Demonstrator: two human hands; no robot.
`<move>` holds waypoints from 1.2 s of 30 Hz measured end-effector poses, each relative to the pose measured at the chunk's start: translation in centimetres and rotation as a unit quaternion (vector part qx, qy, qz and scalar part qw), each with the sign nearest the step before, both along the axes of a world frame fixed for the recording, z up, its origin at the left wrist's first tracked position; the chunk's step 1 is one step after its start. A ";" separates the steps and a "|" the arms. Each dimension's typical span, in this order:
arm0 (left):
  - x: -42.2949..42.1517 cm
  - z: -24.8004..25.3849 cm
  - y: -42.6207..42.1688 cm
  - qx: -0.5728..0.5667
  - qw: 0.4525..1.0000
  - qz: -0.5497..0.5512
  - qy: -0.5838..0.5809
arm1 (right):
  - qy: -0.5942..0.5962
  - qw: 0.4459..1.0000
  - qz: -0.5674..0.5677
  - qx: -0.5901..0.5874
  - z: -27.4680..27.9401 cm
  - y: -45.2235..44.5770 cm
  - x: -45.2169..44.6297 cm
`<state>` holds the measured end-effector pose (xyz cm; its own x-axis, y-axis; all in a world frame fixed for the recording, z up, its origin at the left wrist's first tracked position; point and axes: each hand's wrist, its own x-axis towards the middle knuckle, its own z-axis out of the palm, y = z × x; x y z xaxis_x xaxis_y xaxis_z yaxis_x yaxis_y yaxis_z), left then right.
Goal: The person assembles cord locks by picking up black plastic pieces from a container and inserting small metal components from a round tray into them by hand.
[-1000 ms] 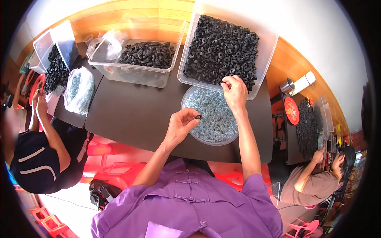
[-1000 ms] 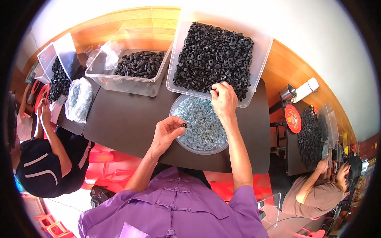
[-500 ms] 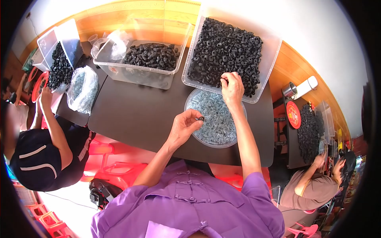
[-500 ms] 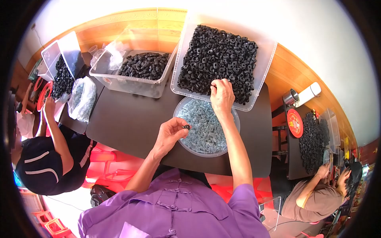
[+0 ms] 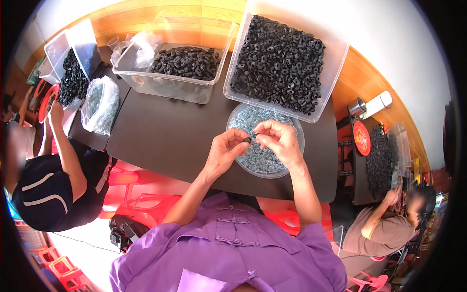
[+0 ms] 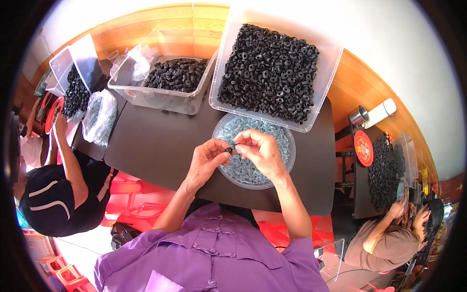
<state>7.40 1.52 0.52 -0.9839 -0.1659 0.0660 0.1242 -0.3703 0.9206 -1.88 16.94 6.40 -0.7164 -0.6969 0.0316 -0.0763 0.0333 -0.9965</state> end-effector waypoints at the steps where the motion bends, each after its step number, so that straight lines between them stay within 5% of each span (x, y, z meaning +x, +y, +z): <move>1: 0.0 0.0 0.0 -0.001 1.000 0.000 -0.001 | 0.008 1.000 -0.008 0.000 0.1 -0.1 0.4; 12: 0.2 -0.9 -0.1 -0.080 0.997 -0.001 0.003 | 0.148 0.988 -0.016 0.045 -0.5 0.0 1.0; 18: 0.3 -0.1 0.1 -0.145 0.989 0.021 0.008 | 0.337 0.937 -0.036 0.087 -0.4 -0.3 1.8; 27: -0.2 0.0 1.0 -0.225 0.970 0.083 0.042 | 0.431 0.893 -0.059 0.113 -0.3 -1.0 2.8; 36: 0.0 1.1 0.6 -0.303 0.950 0.068 0.034 | 0.344 0.930 -0.073 0.110 -0.5 -0.6 2.3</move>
